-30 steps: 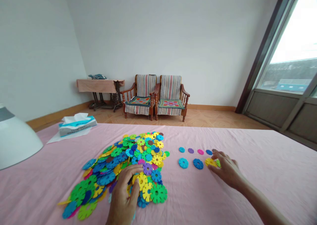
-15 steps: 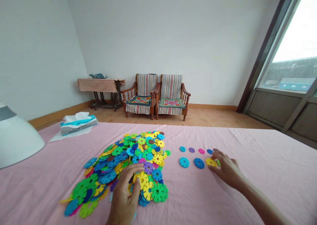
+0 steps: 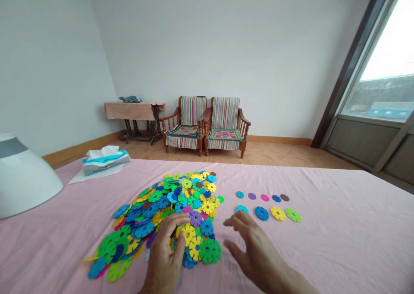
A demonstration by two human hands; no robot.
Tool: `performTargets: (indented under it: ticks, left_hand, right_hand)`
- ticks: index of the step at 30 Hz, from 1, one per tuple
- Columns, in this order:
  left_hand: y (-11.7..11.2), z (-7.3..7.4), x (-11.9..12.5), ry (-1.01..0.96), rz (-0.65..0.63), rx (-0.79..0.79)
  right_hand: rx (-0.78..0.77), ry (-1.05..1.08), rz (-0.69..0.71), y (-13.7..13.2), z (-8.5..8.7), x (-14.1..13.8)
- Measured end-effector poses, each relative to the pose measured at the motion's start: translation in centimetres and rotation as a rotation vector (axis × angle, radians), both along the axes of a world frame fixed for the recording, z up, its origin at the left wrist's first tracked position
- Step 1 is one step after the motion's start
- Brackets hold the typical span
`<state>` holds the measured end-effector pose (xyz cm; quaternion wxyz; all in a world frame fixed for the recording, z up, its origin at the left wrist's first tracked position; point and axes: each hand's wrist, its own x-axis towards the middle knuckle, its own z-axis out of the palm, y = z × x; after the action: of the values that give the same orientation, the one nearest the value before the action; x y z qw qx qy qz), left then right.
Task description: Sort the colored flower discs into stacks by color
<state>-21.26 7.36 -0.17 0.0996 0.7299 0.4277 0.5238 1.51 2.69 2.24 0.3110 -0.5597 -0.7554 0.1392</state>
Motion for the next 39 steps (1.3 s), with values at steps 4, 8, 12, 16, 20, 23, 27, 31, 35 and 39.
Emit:
performTargets:
  ticks: [4, 8, 12, 16, 20, 23, 27, 31, 35, 39]
  left_hand:
    - [-0.1, -0.1, 0.0, 0.004, -0.007, 0.007]
    - [0.0, -0.3, -0.1, 0.005, -0.025, 0.009]
    - [0.0, -0.6, -0.2, 0.024, -0.053, 0.011]
    - [0.0, -0.8, -0.3, 0.029, -0.06, 0.0]
    - [-0.1, -0.7, -0.3, 0.032, -0.068, -0.001]
    - [-0.2, -0.5, -0.1, 0.039, -0.083, 0.008]
    - [-0.3, -0.5, 0.1, 0.063, -0.098, 0.018]
    - [-0.3, -0.6, 0.2, 0.086, -0.12, 0.016]
    - [-0.3, -0.4, 0.3, 0.088, -0.115, 0.031]
    - [-0.4, -0.2, 0.4, 0.094, -0.115, 0.034]
  right_hand:
    - [-0.144, -0.07, 0.095, -0.5, 0.0, -3.6]
    - [-0.196, -0.125, 0.063, -0.1, -0.2, -4.6]
    - [-0.205, -0.12, 0.039, 0.3, -0.6, -4.8]
    - [-0.191, -0.094, 0.027, 0.4, -1.1, -4.9]
    - [-0.147, -0.045, 0.033, 0.2, -1.1, -4.8]
    - [-0.082, 0.023, 0.016, 0.5, -0.8, -4.0]
    - [-0.001, 0.074, -0.106, 2.6, -1.0, -1.7]
    - [-0.001, -0.03, -0.188, 5.5, -1.8, 0.4]
    - [-0.046, -0.125, -0.204, 6.9, -2.1, 0.6]
    - [-0.079, -0.171, -0.22, 7.2, -2.0, 0.2]
